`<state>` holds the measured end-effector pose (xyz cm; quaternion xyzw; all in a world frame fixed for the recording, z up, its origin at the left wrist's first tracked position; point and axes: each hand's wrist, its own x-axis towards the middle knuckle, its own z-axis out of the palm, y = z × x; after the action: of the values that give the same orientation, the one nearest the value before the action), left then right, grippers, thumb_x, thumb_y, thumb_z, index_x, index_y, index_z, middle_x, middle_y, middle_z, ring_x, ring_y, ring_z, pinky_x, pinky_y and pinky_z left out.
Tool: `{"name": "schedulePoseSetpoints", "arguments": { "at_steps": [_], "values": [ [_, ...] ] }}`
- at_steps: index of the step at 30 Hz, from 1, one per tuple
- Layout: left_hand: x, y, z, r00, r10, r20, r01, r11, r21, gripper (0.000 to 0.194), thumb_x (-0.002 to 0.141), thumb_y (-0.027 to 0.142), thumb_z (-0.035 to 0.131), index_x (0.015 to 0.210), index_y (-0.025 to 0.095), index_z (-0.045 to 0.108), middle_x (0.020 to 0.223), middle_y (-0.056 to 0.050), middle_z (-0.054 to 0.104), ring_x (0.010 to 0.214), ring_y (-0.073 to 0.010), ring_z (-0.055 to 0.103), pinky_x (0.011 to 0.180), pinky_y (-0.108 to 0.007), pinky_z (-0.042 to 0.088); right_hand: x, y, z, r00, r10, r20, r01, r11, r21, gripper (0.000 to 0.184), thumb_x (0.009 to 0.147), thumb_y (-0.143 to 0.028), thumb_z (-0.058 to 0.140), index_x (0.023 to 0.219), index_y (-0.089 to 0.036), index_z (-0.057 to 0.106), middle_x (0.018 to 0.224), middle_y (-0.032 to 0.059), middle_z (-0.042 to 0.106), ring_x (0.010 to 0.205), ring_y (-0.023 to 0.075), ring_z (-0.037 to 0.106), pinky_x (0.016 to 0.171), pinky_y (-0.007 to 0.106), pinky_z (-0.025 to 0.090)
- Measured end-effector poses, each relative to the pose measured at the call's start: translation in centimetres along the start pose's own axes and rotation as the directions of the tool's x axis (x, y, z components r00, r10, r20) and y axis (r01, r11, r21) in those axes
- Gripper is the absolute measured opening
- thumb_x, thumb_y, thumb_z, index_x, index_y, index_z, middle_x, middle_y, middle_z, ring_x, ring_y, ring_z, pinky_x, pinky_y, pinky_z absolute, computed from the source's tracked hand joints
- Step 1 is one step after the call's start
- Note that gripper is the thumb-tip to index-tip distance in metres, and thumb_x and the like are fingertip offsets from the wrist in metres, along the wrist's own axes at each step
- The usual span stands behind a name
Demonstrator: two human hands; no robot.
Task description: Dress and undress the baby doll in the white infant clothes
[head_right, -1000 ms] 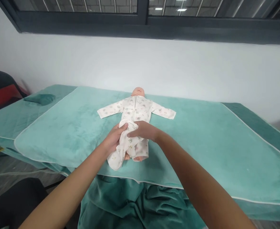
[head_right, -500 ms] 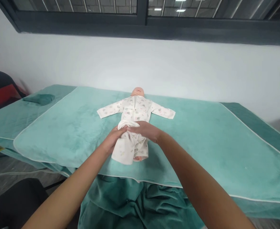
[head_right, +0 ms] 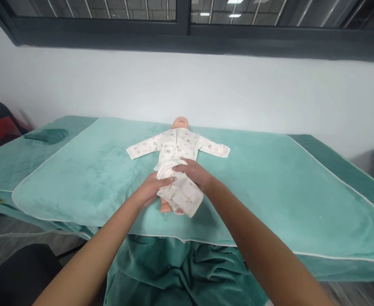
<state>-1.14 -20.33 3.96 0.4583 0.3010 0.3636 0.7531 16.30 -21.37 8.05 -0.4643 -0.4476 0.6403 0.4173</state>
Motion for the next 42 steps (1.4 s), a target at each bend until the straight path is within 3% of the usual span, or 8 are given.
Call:
{"name": "schedulePoseSetpoints", "arguments": {
  "at_steps": [8,14,18,22,27,31,37,42],
  "values": [
    [0.5,-1.4,0.2,0.972,0.073,-0.224,-0.120,0.972,-0.200,0.050,0.065,0.039,0.084,0.104,0.012,0.066,0.093,-0.010,0.074,0.092,-0.0246,0.070,0.084,-0.034,0.053,-0.1,-0.3,-0.1,0.961,0.167,0.219,-0.046,0.881,-0.470,0.044,0.066,-0.040,0.082,0.102,-0.016,0.072,0.098,0.0055,0.073,0.090,0.0230,0.066,0.077,0.031,0.052],
    [-1.3,-1.3,2.5,0.918,0.090,-0.386,-0.168,0.970,-0.175,0.050,0.068,0.037,0.081,0.110,0.013,0.066,0.095,-0.008,0.074,0.091,-0.0236,0.070,0.084,-0.034,0.054,0.3,0.1,0.2,0.989,-0.020,0.148,0.100,0.824,-0.558,0.036,0.077,-0.035,0.070,0.109,-0.018,0.066,0.111,0.0046,0.069,0.101,0.0219,0.062,0.084,0.031,0.048],
    [-4.7,-2.0,5.4,0.863,0.025,-0.505,-0.161,0.960,-0.229,0.049,0.075,0.036,0.075,0.118,0.015,0.065,0.103,-0.009,0.074,0.097,-0.0241,0.070,0.087,-0.035,0.054,0.2,0.4,0.5,0.987,-0.074,0.141,0.158,0.584,-0.796,0.025,0.075,-0.038,0.070,0.090,-0.018,0.064,0.099,0.0042,0.069,0.090,0.0206,0.061,0.073,0.029,0.043],
    [-7.9,-3.3,6.9,0.833,-0.025,-0.553,-0.187,0.928,-0.323,0.050,0.078,0.033,0.073,0.125,0.017,0.062,0.116,-0.011,0.070,0.108,-0.0246,0.067,0.094,-0.035,0.052,-0.1,0.6,1.2,0.985,-0.040,0.166,0.169,0.371,-0.913,0.030,0.073,-0.045,0.071,0.082,-0.019,0.061,0.092,0.0026,0.069,0.083,0.0182,0.060,0.064,0.025,0.037],
    [-9.7,-5.5,6.7,0.780,-0.124,-0.613,-0.165,0.905,-0.393,0.052,0.077,0.032,0.074,0.125,0.016,0.061,0.117,-0.012,0.070,0.107,-0.0249,0.067,0.094,-0.036,0.051,-0.4,0.9,2.9,0.989,0.006,0.145,0.145,0.022,-0.989,0.037,0.076,-0.051,0.066,0.096,-0.021,0.066,0.094,0.0073,0.071,0.088,0.0248,0.064,0.063,0.028,0.036],
    [-9.9,-7.7,5.4,0.725,-0.123,-0.678,-0.137,0.939,-0.317,0.054,0.076,0.035,0.073,0.124,0.016,0.060,0.113,-0.011,0.070,0.099,-0.0234,0.068,0.090,-0.036,0.051,-0.6,1.0,4.0,0.983,0.052,0.174,0.180,-0.149,-0.972,0.036,0.081,-0.051,0.060,0.095,-0.018,0.065,0.086,0.0092,0.070,0.083,0.0265,0.066,0.063,0.029,0.037],
    [-10.4,-8.6,4.0,0.723,-0.047,-0.689,0.059,0.998,-0.006,0.041,0.081,0.042,0.067,0.114,0.018,0.063,0.108,-0.007,0.070,0.095,-0.0215,0.065,0.084,-0.031,0.049,-1.0,1.3,4.3,0.980,0.071,0.188,0.199,-0.199,-0.960,0.024,0.084,-0.041,0.056,0.091,-0.019,0.063,0.080,0.0081,0.067,0.074,0.0226,0.063,0.058,0.028,0.033],
    [-10.6,-7.3,4.5,0.774,-0.112,-0.623,0.064,0.993,-0.099,0.044,0.081,0.044,0.068,0.116,0.017,0.062,0.107,-0.008,0.070,0.097,-0.0230,0.064,0.085,-0.032,0.049,-1.2,1.8,3.7,0.985,0.051,0.168,0.173,-0.122,-0.977,0.021,0.083,-0.041,0.057,0.089,-0.022,0.062,0.080,0.0044,0.067,0.075,0.0205,0.061,0.058,0.028,0.028]
  ]
}}
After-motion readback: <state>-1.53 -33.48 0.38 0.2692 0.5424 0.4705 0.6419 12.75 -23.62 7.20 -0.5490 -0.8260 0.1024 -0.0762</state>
